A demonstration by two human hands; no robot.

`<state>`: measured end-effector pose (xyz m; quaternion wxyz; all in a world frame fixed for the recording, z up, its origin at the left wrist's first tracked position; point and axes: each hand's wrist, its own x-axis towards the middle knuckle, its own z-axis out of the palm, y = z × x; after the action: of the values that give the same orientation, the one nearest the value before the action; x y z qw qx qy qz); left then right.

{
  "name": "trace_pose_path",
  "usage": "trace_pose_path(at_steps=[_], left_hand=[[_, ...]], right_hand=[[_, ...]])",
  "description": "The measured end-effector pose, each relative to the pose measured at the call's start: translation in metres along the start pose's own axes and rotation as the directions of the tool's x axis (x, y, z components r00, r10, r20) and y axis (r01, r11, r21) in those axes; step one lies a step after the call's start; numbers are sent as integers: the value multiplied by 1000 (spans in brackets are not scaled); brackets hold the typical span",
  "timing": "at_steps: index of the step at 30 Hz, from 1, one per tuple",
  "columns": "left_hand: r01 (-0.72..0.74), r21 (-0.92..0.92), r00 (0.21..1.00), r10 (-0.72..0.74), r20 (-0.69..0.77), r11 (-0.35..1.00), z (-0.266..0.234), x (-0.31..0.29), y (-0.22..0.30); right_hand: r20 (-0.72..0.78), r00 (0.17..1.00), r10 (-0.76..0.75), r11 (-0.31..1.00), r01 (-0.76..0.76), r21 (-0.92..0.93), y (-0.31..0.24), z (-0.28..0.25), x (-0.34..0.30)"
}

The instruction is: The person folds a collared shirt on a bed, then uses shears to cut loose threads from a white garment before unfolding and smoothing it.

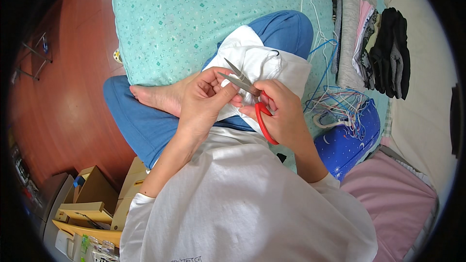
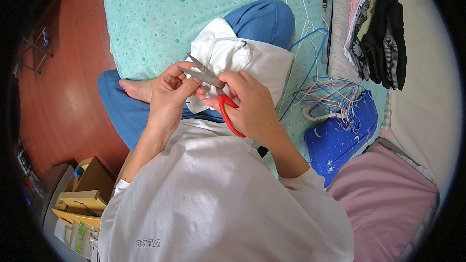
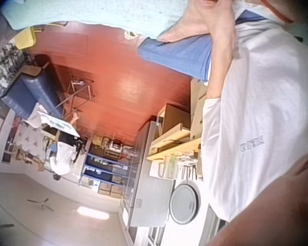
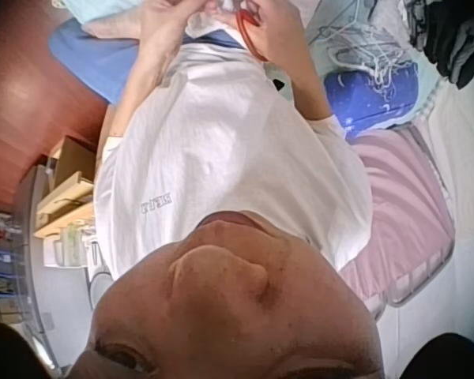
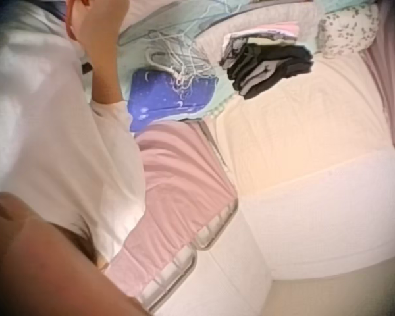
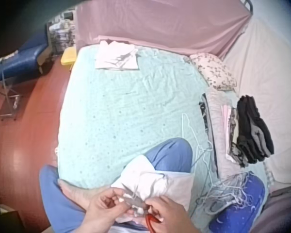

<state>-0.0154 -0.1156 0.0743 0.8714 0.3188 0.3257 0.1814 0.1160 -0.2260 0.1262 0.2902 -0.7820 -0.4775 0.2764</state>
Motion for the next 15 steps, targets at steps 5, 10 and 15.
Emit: trace_pose_path(at_steps=[5, 10, 15], left_hand=[[-7, -6, 1000, 7, -8, 1000, 1, 0, 1], [-14, 0, 1000, 14, -10, 1000, 1, 0, 1], [-13, 4, 1000, 13, -5, 1000, -1, 0, 1]], right_hand=[[-13, 1000, -11, 1000, 11, 3, 5, 3, -1], [-32, 999, -22, 1000, 22, 13, 5, 5, 0], [-56, 998, -41, 999, 40, -21, 3, 7, -1]])
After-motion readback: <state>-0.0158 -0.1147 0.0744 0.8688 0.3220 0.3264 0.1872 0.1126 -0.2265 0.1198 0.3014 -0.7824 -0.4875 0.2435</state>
